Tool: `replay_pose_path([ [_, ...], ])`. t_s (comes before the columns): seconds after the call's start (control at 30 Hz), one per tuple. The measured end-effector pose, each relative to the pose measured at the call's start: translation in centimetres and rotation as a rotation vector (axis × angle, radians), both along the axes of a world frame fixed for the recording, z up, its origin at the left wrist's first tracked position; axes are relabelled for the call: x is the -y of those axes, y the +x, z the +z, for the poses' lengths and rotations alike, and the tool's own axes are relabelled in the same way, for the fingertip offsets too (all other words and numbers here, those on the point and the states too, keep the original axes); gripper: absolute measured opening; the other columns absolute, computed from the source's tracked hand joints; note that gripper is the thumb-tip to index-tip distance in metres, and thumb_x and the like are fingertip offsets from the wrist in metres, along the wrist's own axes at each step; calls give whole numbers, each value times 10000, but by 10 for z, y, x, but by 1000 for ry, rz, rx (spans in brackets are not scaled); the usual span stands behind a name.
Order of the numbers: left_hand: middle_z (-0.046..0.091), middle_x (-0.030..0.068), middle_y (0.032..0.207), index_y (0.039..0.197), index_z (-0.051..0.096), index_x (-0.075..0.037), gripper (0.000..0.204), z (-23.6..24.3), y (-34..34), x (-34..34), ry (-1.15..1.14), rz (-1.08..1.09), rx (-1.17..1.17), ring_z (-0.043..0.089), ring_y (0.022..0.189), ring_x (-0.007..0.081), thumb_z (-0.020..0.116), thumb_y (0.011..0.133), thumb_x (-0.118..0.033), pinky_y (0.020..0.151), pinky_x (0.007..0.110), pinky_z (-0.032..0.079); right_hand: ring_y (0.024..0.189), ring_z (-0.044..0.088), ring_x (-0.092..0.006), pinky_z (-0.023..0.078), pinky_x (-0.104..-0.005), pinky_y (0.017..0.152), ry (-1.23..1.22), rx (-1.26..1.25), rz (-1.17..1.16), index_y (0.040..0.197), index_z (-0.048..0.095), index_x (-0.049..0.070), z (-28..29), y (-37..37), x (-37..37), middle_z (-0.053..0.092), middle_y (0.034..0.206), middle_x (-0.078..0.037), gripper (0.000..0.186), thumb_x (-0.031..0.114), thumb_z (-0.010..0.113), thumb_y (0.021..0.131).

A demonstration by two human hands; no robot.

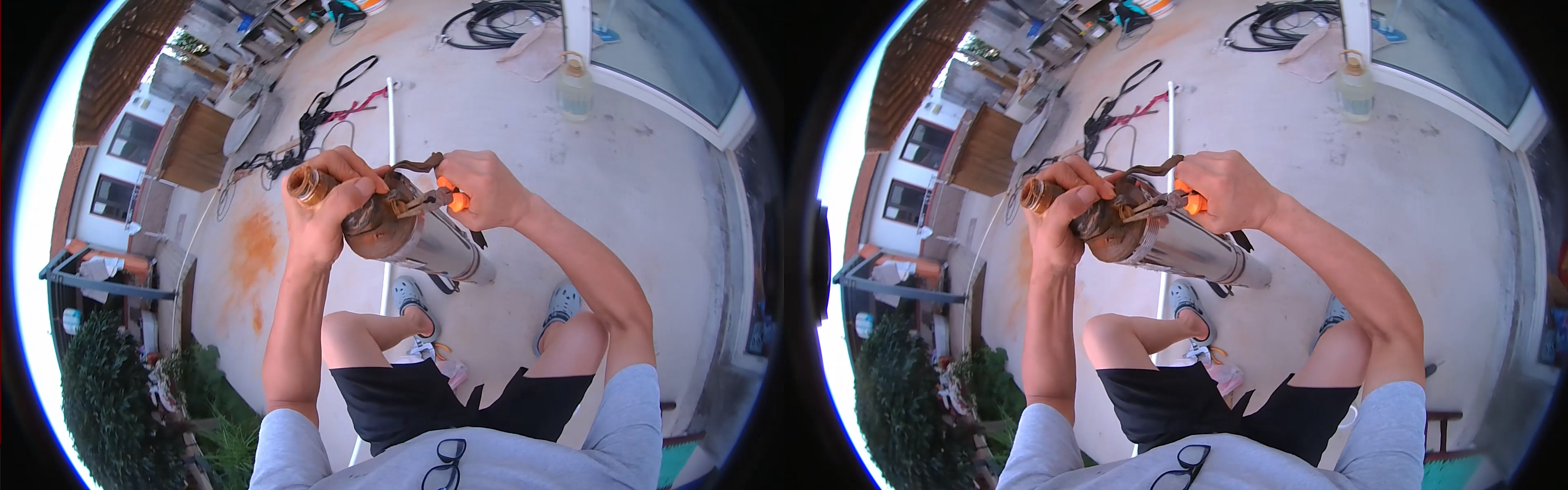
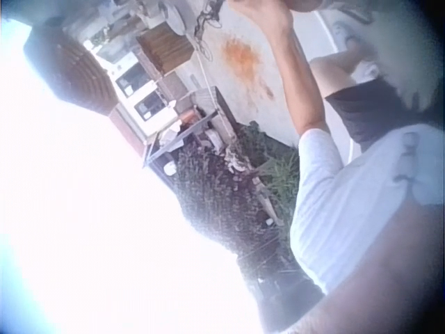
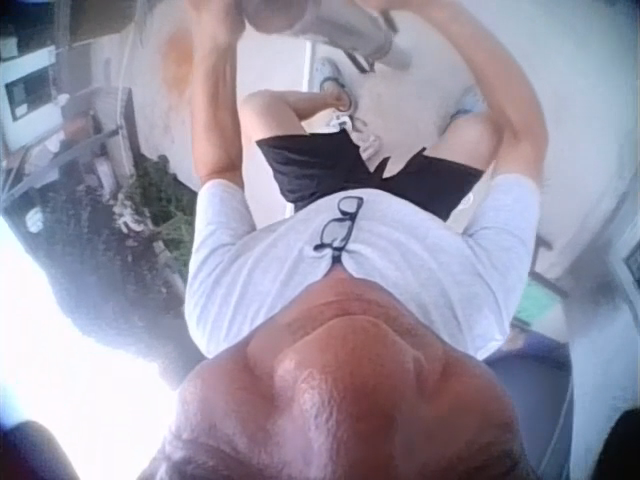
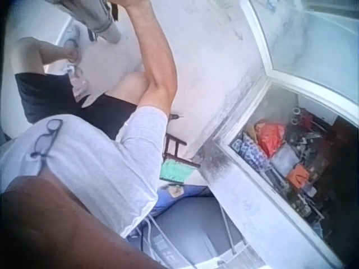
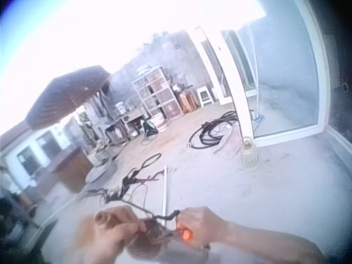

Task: The person uses pliers to remove a metal strap from a cylindrical water pump and then pulls a strap or cable through the top of the pump housing.

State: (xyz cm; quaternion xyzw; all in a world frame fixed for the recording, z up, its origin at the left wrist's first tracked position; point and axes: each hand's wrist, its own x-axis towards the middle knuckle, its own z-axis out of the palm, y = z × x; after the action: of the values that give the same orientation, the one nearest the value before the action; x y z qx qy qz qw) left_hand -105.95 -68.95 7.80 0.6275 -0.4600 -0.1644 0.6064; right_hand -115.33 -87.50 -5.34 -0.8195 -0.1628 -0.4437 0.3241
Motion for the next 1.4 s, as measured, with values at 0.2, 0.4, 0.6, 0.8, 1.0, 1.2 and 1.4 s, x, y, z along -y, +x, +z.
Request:
replay_pose_path([
  [0.2, 596, 150, 738, 656, 502, -5, 188, -1, 2, -2, -24, -49, -49, 637, 739, 235, 650, 739, -87, 915, 494, 556, 608, 554, -276, 451, -370, 535, -63, 97, 136, 776, 525, 56, 0, 26, 17, 528, 680, -81, 213, 80, 696, 653],
  [0.4, 619, 152, 761, 660, 527, -23, 168, 0, 10, -5, 8, -105, 78, 627, 733, 225, 652, 744, -97, 913, 488, 560, 609, 528, -265, 440, -365, 537, -135, 195, 266, 778, 522, 57, 4, 52, 27, 499, 684, -73, 230, 84, 695, 627],
  [0.6, 604, 141, 751, 648, 540, -23, 178, 1, 7, -4, 17, -91, 40, 619, 739, 214, 662, 746, -106, 913, 474, 560, 684, 524, -275, 437, -383, 590, -225, 374, 301, 763, 501, 65, 18, 79, 35, 480, 724, -75, 251, 83, 689, 598],
  [0.8, 608, 139, 764, 658, 539, -12, 197, -5, 4, -20, -28, -50, 12, 627, 750, 217, 676, 769, -99, 911, 476, 553, 745, 515, -309, 427, -393, 676, -187, 291, 276, 838, 476, 52, 14, 76, 14, 479, 789, -110, 249, 41, 650, 660],
  [1.0, 632, 99, 769, 710, 580, 22, 150, -2, -2, 1, 8, -16, -17, 649, 768, 188, 664, 775, -85, 843, 363, 551, 952, 527, -313, 365, -412, 905, -104, -129, -13, 934, 529, 50, 17, -12, 4, 547, 917, -112, 246, -7, 613, 711],
  [1.2, 663, 67, 720, 729, 646, 20, 114, -6, -1, -1, -15, -32, 12, 652, 751, 141, 652, 777, -83, 708, 285, 502, 951, 541, -298, 399, -412, 869, -222, -645, -264, 934, 617, 51, 65, -71, -9, 629, 868, -101, 181, 15, 566, 765],
  [1.4, 651, 76, 762, 744, 627, 11, 79, -6, 1, -3, 43, -6, 0, 626, 757, 164, 648, 766, -61, 730, 307, 496, 806, 649, -322, 516, -409, 715, -57, -1123, -99, 1032, 615, -16, 103, -80, -11, 652, 859, -151, 285, 27, 520, 767],
])
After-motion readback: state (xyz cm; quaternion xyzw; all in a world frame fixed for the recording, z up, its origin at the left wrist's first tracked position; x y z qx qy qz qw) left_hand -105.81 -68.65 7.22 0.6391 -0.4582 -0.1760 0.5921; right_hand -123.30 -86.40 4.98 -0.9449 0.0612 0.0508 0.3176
